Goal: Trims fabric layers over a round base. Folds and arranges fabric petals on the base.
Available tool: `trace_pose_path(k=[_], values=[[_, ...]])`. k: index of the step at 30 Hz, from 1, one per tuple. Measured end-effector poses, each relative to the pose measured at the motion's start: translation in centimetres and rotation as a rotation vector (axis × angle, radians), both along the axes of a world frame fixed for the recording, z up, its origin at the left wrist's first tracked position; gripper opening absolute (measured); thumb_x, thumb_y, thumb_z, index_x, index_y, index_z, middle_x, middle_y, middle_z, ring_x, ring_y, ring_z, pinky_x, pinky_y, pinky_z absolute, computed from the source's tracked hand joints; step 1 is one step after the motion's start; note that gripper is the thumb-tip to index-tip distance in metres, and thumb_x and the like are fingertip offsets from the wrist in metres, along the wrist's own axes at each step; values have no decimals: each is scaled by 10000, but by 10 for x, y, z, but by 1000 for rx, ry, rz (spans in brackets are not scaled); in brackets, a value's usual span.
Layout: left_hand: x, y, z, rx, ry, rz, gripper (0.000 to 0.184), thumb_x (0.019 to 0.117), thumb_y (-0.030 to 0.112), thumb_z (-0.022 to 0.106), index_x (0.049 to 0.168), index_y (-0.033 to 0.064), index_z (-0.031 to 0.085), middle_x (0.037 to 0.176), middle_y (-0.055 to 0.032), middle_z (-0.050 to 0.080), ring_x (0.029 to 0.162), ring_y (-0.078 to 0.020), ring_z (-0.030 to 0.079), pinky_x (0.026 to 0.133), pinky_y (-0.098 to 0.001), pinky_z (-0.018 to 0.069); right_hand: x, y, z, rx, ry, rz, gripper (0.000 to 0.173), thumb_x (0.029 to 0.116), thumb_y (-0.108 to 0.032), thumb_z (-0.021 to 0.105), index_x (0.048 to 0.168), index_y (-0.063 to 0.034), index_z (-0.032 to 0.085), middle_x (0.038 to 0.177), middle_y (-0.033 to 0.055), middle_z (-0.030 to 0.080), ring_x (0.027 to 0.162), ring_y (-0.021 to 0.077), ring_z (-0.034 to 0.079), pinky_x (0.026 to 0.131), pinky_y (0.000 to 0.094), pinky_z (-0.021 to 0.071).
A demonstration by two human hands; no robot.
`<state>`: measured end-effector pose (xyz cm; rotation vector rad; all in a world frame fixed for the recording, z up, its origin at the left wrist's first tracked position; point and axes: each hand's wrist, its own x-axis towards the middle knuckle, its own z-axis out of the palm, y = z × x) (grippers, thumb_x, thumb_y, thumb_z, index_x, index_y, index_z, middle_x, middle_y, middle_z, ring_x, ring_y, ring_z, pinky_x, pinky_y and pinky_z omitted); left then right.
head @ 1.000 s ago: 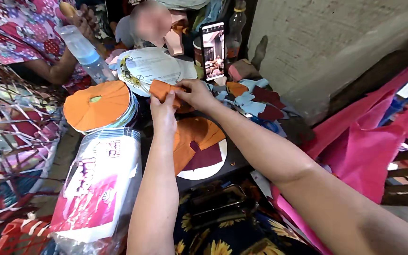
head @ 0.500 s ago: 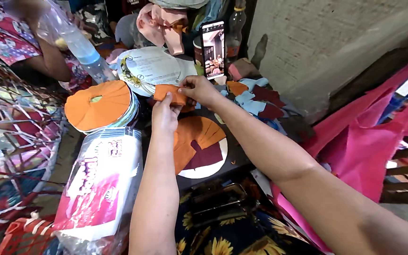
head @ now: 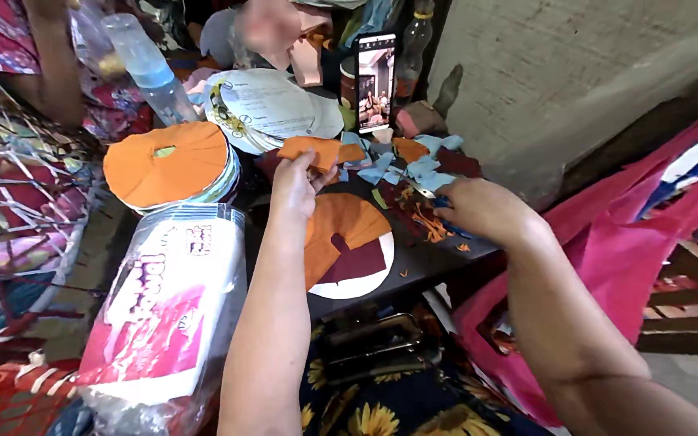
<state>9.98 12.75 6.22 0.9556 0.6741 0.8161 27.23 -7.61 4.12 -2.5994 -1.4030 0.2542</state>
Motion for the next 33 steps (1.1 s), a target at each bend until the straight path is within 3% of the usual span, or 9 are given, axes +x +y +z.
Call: trace_pose_path(k=[6, 10, 14, 18, 24, 26, 28, 30, 33], values=[[0, 1, -3, 67, 112, 18, 306, 1076, 134, 476, 1359, 17, 476, 1178, -138, 598, 985, -182, 638, 859, -326, 550, 13, -5, -7, -6, 40, 51, 248, 1005, -113, 630, 1147, 83, 681, 1111, 298, 646, 1067, 471, 629, 911, 655, 485], [0, 1, -3, 103, 138, 11, 312, 1080, 140, 471, 1360, 5, 501, 1223, -140, 612, 1053, -180, 632, 919, -331, 530, 20, -9, -4, -71, 75, 90, 267, 956, -103, 678, 1171, 54, 678, 1056, 272, 653, 1007, 447, 631, 861, 648, 484], [0, 2, -6, 117, 128, -3, 258, 1076, 158, 490, 1301, 42, 542, 1112, -84, 633, 921, -129, 632, 806, -276, 530, 19, -11, -3, -91, 28, 44, 259, 951, -172, 721, 1132, 11, 702, 962, 258, 684, 932, 474, 658, 785, 694, 490], [0, 0, -5, 92, 89, -26, 287, 1090, 186, 463, 1334, 37, 484, 1082, -92, 607, 895, -141, 636, 811, -295, 551, 22, -11, 1, -71, 34, 9, 214, 930, -198, 748, 1035, -13, 730, 868, 223, 683, 866, 452, 657, 736, 686, 488], [0, -2, -2, 86, 43, -33, 215, 1075, 105, 478, 1275, 27, 484, 1018, -58, 598, 808, -96, 638, 770, -249, 569, 20, -28, 8, 117, 94, 23, 251, 947, -151, 711, 1139, 11, 700, 822, 193, 672, 773, 394, 650, 703, 647, 497], [-1, -3, 0, 84, 18, -43, 205, 1065, 64, 483, 1265, 21, 477, 1021, -59, 615, 816, -99, 662, 779, -252, 584, 9, -33, 12, 237, 176, 22, 282, 954, -100, 698, 1207, 22, 672, 813, 171, 686, 685, 324, 638, 645, 566, 516], [-2, -4, 2, 70, -13, -54, 224, 1057, 42, 490, 1279, 30, 471, 1034, -63, 626, 812, -107, 677, 766, -254, 596, -7, -35, 15, 360, 399, -1, 295, 984, -69, 669, 1259, 18, 607, 813, 118, 678, 579, 176, 582, 541, 372, 508], [-4, -5, 5, 57, -51, -79, 299, 1061, 40, 475, 1360, 39, 463, 1080, -72, 636, 828, -120, 689, 755, -251, 600, -23, -34, 4, 556, 770, 65, 283, 945, -62, 636, 1215, -19, 566, 727, 13, 648, 505, 38, 551, 445, 193, 463], [-6, -8, 10, 50, -78, -90, 257, 1071, 37, 426, 1324, 32, 471, 1063, -80, 653, 841, -135, 703, 773, -266, 606, -53, -24, -20, 667, 1225, 235, 425, 841, -355, 759, 1141, -120, 572, 714, -74, 670, 516, -11, 578, 445, 125, 455]])
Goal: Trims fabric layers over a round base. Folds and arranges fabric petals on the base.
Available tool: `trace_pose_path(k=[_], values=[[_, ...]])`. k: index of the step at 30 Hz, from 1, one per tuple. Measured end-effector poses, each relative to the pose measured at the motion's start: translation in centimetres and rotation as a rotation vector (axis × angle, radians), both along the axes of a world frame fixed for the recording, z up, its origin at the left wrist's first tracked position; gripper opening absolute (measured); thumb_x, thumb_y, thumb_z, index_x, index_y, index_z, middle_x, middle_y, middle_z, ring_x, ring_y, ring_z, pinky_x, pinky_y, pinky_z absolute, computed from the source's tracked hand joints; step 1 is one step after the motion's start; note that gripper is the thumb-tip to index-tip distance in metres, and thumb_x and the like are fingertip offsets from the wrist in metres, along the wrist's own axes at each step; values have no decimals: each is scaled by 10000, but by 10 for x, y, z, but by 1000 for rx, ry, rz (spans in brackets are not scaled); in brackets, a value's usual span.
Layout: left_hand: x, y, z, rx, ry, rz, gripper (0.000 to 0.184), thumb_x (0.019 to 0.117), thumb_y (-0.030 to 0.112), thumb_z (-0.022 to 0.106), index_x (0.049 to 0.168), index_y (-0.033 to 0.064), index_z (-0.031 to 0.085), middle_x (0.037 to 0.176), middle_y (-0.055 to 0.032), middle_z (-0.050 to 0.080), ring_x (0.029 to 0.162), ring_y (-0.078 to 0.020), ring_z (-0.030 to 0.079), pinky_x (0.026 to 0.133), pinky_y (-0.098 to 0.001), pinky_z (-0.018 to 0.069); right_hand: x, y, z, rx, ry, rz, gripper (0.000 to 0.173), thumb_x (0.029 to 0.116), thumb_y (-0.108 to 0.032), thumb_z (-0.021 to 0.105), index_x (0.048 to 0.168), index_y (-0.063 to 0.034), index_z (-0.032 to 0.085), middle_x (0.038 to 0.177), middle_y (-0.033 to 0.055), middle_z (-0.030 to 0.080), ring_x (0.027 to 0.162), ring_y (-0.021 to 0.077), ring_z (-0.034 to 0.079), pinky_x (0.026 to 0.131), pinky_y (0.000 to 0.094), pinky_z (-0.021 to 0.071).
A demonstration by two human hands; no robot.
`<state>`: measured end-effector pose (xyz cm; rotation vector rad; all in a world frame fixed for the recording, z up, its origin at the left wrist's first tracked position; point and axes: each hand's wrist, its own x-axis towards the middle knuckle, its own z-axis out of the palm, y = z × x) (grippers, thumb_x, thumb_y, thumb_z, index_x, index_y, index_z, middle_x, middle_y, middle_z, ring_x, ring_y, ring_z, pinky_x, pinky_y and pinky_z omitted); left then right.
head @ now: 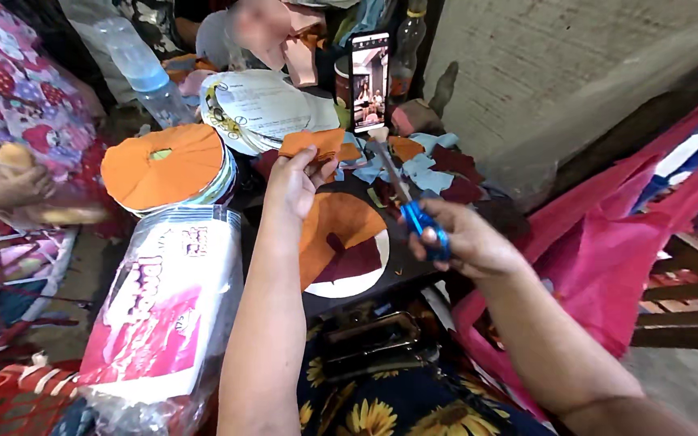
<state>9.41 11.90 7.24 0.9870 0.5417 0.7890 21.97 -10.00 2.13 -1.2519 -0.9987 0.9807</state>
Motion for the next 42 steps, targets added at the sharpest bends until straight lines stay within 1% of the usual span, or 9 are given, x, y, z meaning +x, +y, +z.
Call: trace_pose_path(k=[1, 3, 6, 9, 12, 18, 21, 30, 42], values=[[0, -1, 1, -5, -4, 2, 238, 1073, 42, 414, 1301, 23, 483, 1049, -88, 669, 838, -142, 713, 772, -272, 610, -9, 3, -7, 43, 63, 100, 510, 855, -474, 764, 1166, -125, 559, 769, -75, 688, 560, 1, 612, 476, 133, 486], [-1, -3, 3, -17, -31, 6, 225, 1070, 50, 402, 1273, 8, 489, 1044, -108, 673, 843, -167, 722, 774, -292, 618, -24, 11, -19, 96, 150, 289, 766, 834, -751, 637, 1260, -125, 525, 932, -42, 702, 680, 71, 676, 581, 200, 567], [-2, -6, 5, -26, -90, 41, 185, 1045, 21, 402, 1218, 10, 467, 1037, -124, 654, 856, -191, 716, 789, -318, 618, -45, 22, -17, 62, 161, 267, 941, 820, -842, 544, 1357, -73, 465, 1009, -11, 672, 769, 132, 714, 666, 261, 618], [-3, -9, 8, -17, -155, 65, 225, 1019, -28, 402, 1235, 7, 453, 1064, -138, 635, 893, -211, 702, 817, -348, 609, -55, 33, -6, -1, 160, 183, 857, 912, -766, 496, 1370, -44, 433, 1002, 17, 666, 781, 165, 732, 688, 291, 638], [-2, -11, 7, 27, -195, 35, 388, 1026, -48, 371, 1404, 29, 405, 1148, -123, 605, 933, -200, 685, 829, -344, 595, -62, 41, 2, -25, 134, 147, 683, 1013, -616, 403, 1381, -40, 413, 958, 24, 654, 778, 164, 731, 683, 281, 637], [-1, -19, 7, 99, -244, 23, 455, 1028, -71, 369, 1468, 44, 386, 1227, -89, 588, 1008, -159, 660, 896, -319, 566, -71, 52, 7, -26, 84, 41, 477, 1066, -437, 348, 1339, -57, 439, 917, 27, 652, 750, 154, 725, 673, 274, 629], [-1, -20, 7, 122, -267, 31, 469, 1026, -75, 371, 1479, 42, 379, 1286, -98, 565, 1073, -160, 633, 936, -317, 542, -72, 56, 6, -8, 59, -4, 457, 1061, -425, 382, 1326, -60, 457, 876, 18, 657, 738, 150, 719, 664, 276, 623], [4, -23, 4, 110, -290, 92, 444, 1049, -42, 344, 1482, 50, 374, 1296, -84, 555, 1082, -139, 623, 949, -298, 529, -74, 61, 9, 2, 102, -60, 349, 1084, -295, 375, 1317, -52, 466, 799, 13, 614, 658, 128, 680, 617, 255, 603], [9, -23, -1, 38, -375, 99, 437, 1057, -33, 337, 1486, 46, 363, 1336, -99, 539, 1150, -173, 609, 991, -334, 521, -76, 74, 9, 22, 89, -140, 321, 1096, -261, 414, 1314, -35, 482, 771, 34, 612, 583, 120, 649, 568, 250, 588]])
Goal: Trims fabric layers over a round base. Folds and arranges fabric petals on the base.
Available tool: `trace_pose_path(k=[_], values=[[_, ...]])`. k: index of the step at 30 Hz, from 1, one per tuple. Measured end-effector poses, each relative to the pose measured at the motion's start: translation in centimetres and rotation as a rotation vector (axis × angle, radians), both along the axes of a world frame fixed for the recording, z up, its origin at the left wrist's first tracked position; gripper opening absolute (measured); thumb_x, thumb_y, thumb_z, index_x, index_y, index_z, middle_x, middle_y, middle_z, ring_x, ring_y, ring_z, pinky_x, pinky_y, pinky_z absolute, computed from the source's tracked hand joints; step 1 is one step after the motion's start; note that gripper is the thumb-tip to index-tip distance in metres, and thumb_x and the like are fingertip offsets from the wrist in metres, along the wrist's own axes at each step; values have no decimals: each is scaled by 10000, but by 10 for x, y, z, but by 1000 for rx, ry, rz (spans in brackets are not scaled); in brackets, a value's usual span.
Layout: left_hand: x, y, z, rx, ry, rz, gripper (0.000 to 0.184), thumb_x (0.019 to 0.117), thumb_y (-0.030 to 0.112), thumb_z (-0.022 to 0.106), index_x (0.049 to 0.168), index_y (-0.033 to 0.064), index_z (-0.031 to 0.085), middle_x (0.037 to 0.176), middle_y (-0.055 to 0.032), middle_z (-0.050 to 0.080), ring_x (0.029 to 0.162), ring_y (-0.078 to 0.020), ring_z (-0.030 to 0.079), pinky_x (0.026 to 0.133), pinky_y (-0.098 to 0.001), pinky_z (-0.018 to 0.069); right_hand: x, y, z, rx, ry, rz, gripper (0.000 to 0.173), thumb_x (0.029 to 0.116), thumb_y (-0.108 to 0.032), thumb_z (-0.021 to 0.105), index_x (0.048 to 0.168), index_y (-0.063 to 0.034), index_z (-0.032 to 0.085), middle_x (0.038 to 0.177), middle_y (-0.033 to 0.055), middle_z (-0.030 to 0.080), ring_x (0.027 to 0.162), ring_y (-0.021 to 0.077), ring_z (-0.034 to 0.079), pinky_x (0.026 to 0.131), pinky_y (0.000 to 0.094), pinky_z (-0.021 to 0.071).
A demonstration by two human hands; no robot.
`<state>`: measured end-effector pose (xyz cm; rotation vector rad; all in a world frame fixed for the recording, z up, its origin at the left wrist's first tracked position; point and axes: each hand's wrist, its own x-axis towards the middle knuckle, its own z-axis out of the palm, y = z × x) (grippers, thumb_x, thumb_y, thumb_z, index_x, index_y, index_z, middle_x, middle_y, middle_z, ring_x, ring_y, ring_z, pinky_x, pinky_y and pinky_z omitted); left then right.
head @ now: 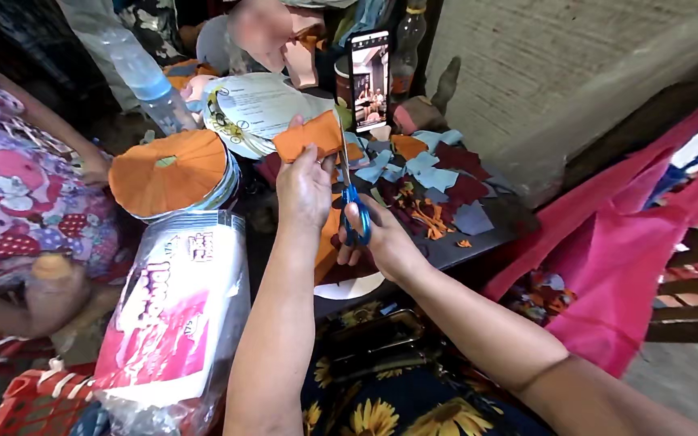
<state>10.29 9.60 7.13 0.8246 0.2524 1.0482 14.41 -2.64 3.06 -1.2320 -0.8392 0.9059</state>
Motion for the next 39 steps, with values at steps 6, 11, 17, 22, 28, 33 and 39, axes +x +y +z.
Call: trace_pose_path(k=[6, 11, 17, 22, 28, 33, 39], values=[[-1, 4, -3, -24, -21, -45, 418, 1066, -12, 308, 1472, 56, 381, 1288, -103, 564, 1100, -193, 632, 950, -357, 540, 1, -1, -3, -15, -41, -32, 298, 1093, -217, 441, 1308, -16, 495, 741, 18, 578, 535, 84, 592, 533, 226, 553], [-3, 7, -1, -52, -12, -78, 395, 1073, 10, 312, 1451, 69, 411, 1254, -108, 588, 1085, -212, 648, 940, -369, 551, 9, -8, -9, 48, -66, -51, 272, 1071, -204, 479, 1267, -29, 549, 704, -17, 543, 502, 40, 531, 483, 183, 500], [-5, 6, 0, -58, 0, -125, 382, 1078, 28, 283, 1424, 70, 439, 1232, -109, 608, 1066, -222, 668, 929, -389, 567, 18, -21, -8, 12, -121, -83, 237, 1055, -183, 521, 1228, -33, 583, 683, -28, 527, 489, 15, 482, 458, 153, 433], [-6, 5, 0, -52, 17, -160, 378, 1074, 37, 282, 1405, 73, 461, 1194, -106, 626, 1031, -220, 680, 914, -386, 574, 26, -29, -13, 20, -172, -94, 199, 1031, -177, 557, 1178, -55, 612, 657, -56, 527, 475, -20, 455, 450, 122, 399], [-7, 6, 0, -51, 26, -195, 387, 1076, 38, 276, 1420, 66, 450, 1191, -120, 633, 1021, -234, 692, 907, -398, 584, 32, -33, -15, 18, -185, -89, 175, 1015, -157, 587, 1147, -47, 615, 663, -58, 559, 470, -32, 461, 441, 113, 391], [-7, 4, 1, -48, 55, -227, 393, 1086, 49, 267, 1440, 69, 436, 1203, -109, 635, 1021, -214, 690, 907, -377, 580, 43, -34, -19, 69, -136, 20, 372, 975, -398, 578, 1181, -88, 581, 672, -93, 574, 522, -14, 537, 483, 130, 454], [-7, 1, 1, -35, 46, -246, 375, 1082, 43, 264, 1400, 71, 461, 1170, -94, 653, 997, -199, 701, 894, -363, 589, 43, -29, -17, 76, -167, -5, 343, 995, -351, 574, 1192, -70, 586, 666, -79, 559, 505, -16, 512, 482, 130, 448]])
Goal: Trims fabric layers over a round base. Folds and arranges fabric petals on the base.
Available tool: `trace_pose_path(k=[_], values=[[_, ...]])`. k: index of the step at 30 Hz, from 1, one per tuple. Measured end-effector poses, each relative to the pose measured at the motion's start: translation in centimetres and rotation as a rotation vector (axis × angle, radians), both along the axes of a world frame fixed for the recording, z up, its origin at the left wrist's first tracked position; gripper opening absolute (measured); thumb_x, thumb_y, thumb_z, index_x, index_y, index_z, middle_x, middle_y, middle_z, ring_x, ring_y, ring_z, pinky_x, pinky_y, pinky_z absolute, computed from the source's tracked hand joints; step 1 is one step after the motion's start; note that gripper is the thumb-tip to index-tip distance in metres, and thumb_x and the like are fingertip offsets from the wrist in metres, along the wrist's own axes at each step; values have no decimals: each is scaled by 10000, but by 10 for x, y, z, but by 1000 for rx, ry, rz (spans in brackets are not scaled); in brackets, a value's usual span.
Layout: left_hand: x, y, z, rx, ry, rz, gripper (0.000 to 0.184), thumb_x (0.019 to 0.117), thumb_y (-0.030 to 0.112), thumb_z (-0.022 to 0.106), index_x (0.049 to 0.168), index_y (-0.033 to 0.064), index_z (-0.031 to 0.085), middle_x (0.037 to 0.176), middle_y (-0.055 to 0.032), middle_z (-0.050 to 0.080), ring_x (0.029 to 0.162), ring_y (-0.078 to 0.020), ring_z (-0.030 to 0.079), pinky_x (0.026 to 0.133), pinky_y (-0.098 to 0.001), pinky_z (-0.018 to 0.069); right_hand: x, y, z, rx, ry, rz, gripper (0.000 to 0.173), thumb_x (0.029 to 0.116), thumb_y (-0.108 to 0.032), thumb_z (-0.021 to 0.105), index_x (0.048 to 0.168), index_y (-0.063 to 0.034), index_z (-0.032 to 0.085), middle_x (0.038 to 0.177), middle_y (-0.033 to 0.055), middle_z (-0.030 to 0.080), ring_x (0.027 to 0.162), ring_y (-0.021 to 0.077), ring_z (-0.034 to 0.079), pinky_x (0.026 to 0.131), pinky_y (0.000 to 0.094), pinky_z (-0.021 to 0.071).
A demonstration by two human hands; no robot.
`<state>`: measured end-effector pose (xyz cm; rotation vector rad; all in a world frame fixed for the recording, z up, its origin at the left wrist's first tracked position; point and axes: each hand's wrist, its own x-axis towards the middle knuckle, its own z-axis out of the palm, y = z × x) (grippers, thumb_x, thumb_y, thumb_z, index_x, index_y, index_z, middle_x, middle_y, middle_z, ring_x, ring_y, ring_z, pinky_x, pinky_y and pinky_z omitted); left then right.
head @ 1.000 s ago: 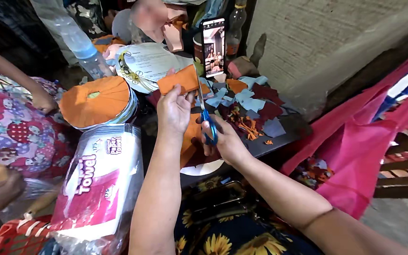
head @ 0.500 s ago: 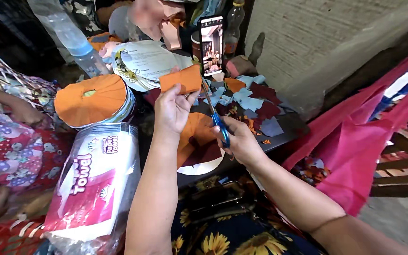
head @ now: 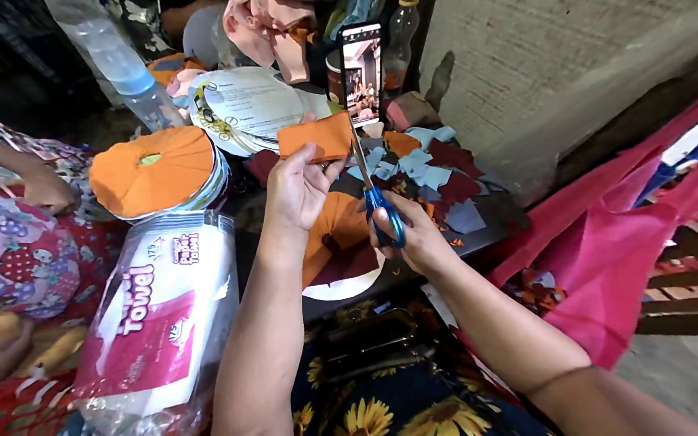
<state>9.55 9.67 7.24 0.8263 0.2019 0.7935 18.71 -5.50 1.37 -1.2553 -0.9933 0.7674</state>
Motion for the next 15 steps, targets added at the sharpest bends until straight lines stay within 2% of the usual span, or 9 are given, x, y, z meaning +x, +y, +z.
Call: trace_pose_path(k=[6, 9, 15], values=[[1, -1, -1, 36, 3, -21, 405, 1080, 38, 269, 1453, 56, 426, 1216, -109, 638, 1028, -203, 692, 917, -373, 580, -2, 6, 2, -19, -59, -72, 267, 1008, -285, 577, 1171, -74, 593, 658, -69, 551, 490, -17, 486, 460, 132, 419], [0, -2, 0, 30, -2, -23, 395, 1082, 52, 266, 1437, 42, 441, 1206, -111, 643, 1037, -204, 690, 937, -365, 571, -2, 5, 3, -39, -95, -109, 230, 1014, -218, 581, 1179, -60, 606, 663, -57, 537, 490, -20, 474, 454, 133, 409], [-2, 0, 0, 29, -10, -26, 366, 1107, 128, 255, 1359, 37, 505, 1183, -115, 670, 1026, -211, 701, 922, -364, 581, 1, 0, -2, -13, -123, -123, 213, 997, -221, 606, 1143, -67, 623, 668, -74, 540, 498, -30, 478, 460, 124, 408]])
